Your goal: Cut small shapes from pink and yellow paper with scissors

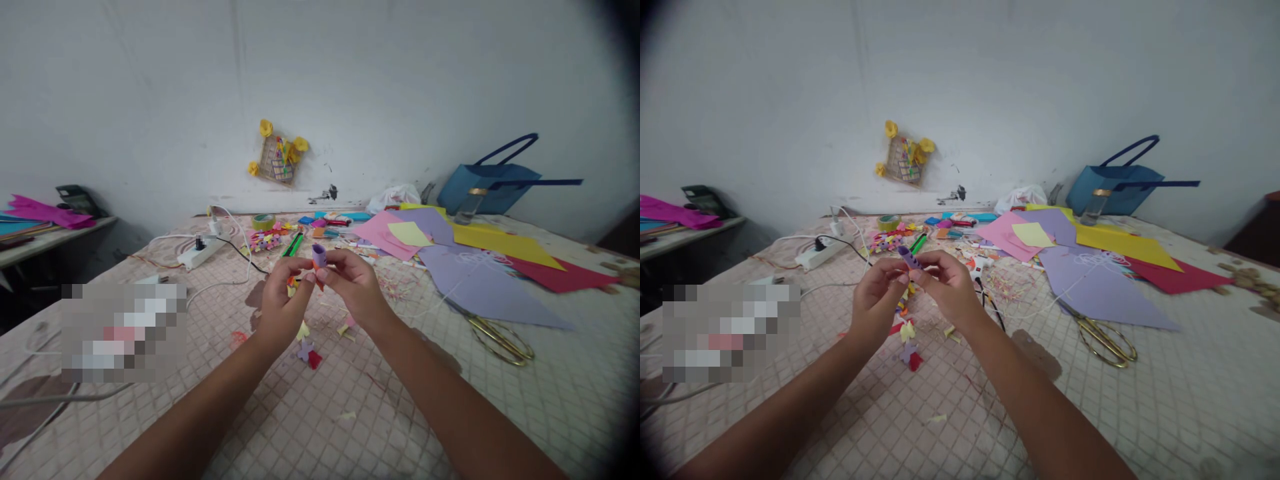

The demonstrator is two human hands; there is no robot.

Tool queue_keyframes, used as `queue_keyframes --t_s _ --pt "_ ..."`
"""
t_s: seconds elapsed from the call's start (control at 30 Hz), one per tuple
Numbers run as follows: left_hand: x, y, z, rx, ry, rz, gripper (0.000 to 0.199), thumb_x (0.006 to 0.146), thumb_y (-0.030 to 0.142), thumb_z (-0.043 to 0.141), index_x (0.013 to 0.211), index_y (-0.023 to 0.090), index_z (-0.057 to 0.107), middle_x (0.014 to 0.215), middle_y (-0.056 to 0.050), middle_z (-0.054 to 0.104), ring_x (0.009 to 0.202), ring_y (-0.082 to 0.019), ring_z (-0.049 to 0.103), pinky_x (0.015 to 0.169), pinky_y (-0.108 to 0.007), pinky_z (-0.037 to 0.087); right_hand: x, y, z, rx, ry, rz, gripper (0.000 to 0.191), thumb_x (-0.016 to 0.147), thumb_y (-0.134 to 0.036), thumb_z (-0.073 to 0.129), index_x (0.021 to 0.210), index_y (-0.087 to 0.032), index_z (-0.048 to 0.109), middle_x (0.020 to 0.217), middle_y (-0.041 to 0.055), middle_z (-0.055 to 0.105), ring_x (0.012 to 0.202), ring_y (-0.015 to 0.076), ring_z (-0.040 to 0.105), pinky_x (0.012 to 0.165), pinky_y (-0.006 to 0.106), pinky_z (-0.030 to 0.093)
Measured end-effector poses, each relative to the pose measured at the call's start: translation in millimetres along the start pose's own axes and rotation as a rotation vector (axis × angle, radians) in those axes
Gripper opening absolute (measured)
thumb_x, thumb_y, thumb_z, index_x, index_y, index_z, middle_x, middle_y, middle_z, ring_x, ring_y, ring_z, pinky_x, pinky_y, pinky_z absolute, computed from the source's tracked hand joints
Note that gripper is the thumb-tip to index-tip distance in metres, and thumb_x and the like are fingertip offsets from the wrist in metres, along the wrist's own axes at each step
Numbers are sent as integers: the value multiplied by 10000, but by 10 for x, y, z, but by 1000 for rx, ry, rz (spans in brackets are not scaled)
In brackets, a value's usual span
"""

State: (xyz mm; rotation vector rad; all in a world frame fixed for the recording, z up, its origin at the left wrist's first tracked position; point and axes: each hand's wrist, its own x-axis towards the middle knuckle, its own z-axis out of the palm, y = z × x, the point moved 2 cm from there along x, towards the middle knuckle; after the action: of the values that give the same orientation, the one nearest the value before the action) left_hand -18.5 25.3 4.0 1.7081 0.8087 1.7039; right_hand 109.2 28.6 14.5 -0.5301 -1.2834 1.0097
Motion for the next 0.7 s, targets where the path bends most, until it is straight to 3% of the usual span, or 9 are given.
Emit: queue_keyframes --t_s 0.2,0.33,0.5,0.7 --pt "7 72 -7 212 -5 223 151 797 185 549 938 211 593 943 -55 591 942 -193 546 872 -382 414 5 -33 3 27 -2 1 138 679 -203 697 808 -229 656 783 -20 624 662 105 539 566 232 452" --pt "-13 90 1 266 -3 296 210 791 177 551 991 231 589 969 -53 589 951 -194 548 870 -382 424 16 -8 -10 52 1 0 162 667 -227 713 814 -233 646 797 -15 622 699 121 547 582 245 460" --pt "-25 86 12 275 -14 313 226 792 190 553 1012 232 580 968 -50 584 940 -187 548 859 -377 433 22 26 -28 76 5 14 178 662 -236 722 816 -237 631 788 -27 605 728 117 550 615 243 465" --pt "-16 59 11 237 6 180 172 785 243 586 957 239 581 979 -52 580 975 -204 539 874 -386 413 1 35 -18 92 -43 88 164 690 -266 701 799 -205 595 668 -37 574 535 100 524 435 226 429"
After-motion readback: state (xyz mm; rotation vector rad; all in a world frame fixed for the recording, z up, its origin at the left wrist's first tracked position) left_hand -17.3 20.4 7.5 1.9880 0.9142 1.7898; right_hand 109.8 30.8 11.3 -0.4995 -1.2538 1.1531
